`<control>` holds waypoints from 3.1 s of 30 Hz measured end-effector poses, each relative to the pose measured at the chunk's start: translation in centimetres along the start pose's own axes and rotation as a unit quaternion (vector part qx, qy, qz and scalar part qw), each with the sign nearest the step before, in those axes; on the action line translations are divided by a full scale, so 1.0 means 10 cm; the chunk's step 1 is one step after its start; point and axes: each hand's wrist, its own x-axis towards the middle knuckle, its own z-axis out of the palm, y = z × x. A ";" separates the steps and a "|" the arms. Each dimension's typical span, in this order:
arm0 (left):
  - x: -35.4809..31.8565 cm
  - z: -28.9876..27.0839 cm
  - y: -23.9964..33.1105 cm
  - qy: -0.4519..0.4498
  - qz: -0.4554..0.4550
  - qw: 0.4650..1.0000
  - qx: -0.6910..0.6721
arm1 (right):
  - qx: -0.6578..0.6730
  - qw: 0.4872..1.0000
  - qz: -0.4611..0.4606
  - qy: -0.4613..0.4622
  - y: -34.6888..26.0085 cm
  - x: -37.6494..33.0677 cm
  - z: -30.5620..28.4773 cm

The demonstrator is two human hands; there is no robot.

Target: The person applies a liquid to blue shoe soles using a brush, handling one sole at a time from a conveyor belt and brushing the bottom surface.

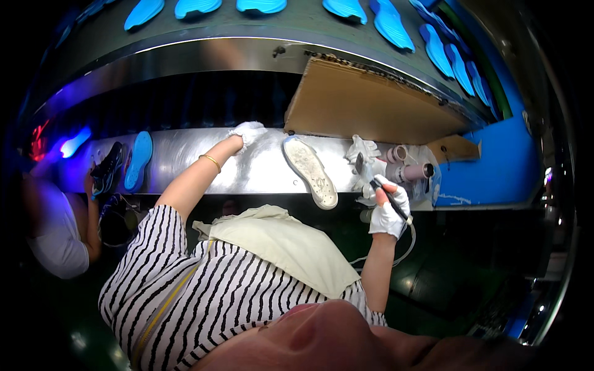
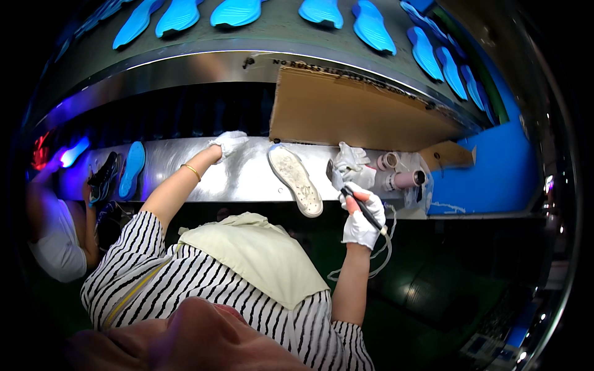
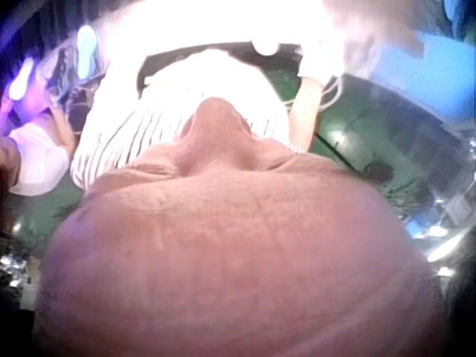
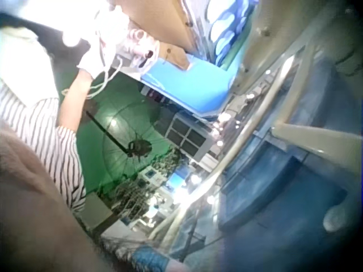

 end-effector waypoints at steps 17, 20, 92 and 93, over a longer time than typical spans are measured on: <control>1.64 -0.90 -0.46 0.219 0.115 0.855 0.456 | -0.090 0.982 0.145 0.084 0.05 -0.45 -0.21; 1.75 -0.96 -0.88 0.286 0.147 0.842 0.434 | -0.095 0.977 0.164 0.095 -0.02 -0.50 -0.21; -0.50 -2.09 2.01 0.361 0.197 0.765 0.495 | 0.069 0.992 0.106 0.021 -0.02 -0.31 0.47; -0.46 -2.11 1.97 0.374 0.213 0.765 0.478 | 0.077 0.991 0.108 0.011 -0.05 -0.30 0.50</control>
